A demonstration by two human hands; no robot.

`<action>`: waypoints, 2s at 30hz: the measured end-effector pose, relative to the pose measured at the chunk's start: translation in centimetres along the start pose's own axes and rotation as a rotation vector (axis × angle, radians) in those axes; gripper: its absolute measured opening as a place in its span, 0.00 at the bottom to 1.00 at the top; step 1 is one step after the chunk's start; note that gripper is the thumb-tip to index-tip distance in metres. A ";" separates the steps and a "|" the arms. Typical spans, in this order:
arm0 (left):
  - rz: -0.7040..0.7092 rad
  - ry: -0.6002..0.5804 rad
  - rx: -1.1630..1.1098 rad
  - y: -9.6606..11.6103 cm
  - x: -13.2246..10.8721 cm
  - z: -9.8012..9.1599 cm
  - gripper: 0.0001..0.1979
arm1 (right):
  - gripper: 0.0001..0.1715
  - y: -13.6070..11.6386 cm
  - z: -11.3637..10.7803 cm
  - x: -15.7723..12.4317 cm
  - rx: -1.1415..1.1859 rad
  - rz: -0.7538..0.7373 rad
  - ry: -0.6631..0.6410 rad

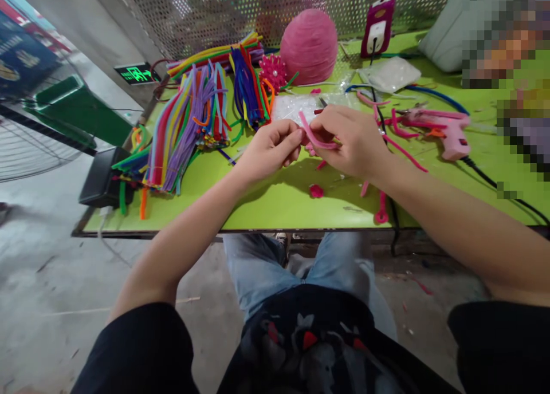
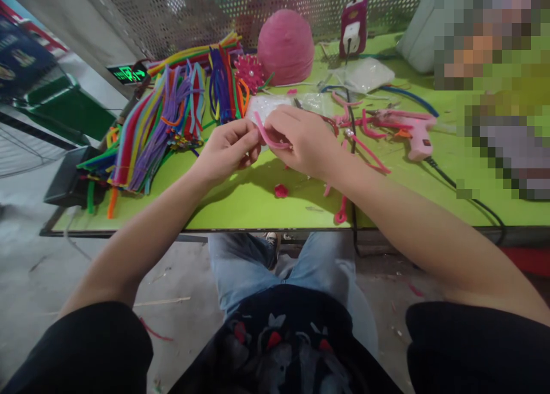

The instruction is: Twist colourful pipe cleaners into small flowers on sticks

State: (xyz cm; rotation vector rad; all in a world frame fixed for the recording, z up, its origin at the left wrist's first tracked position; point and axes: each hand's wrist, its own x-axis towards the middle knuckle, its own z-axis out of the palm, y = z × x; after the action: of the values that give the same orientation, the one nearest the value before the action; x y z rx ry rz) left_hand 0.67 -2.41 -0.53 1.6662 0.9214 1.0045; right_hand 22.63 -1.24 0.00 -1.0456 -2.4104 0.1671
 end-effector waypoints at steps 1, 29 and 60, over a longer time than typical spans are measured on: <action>0.026 0.006 0.012 -0.1 0.0 0.0 0.19 | 0.13 0.0 0.1 0.0 0.002 0.013 0.009; 0.458 0.104 0.071 -4.0 1.5 -1.1 0.27 | 0.20 0.0 -0.2 -0.3 0.796 0.020 0.102; 0.508 0.073 0.126 -4.2 1.5 -0.5 0.33 | 0.15 -0.8 -0.7 -0.3 0.779 0.062 0.053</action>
State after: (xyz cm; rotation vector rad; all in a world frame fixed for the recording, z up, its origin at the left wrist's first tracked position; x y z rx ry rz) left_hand 0.24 0.24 -4.08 2.0371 0.6251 1.3718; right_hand 22.61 -2.08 0.71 -0.7291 -1.9673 0.9889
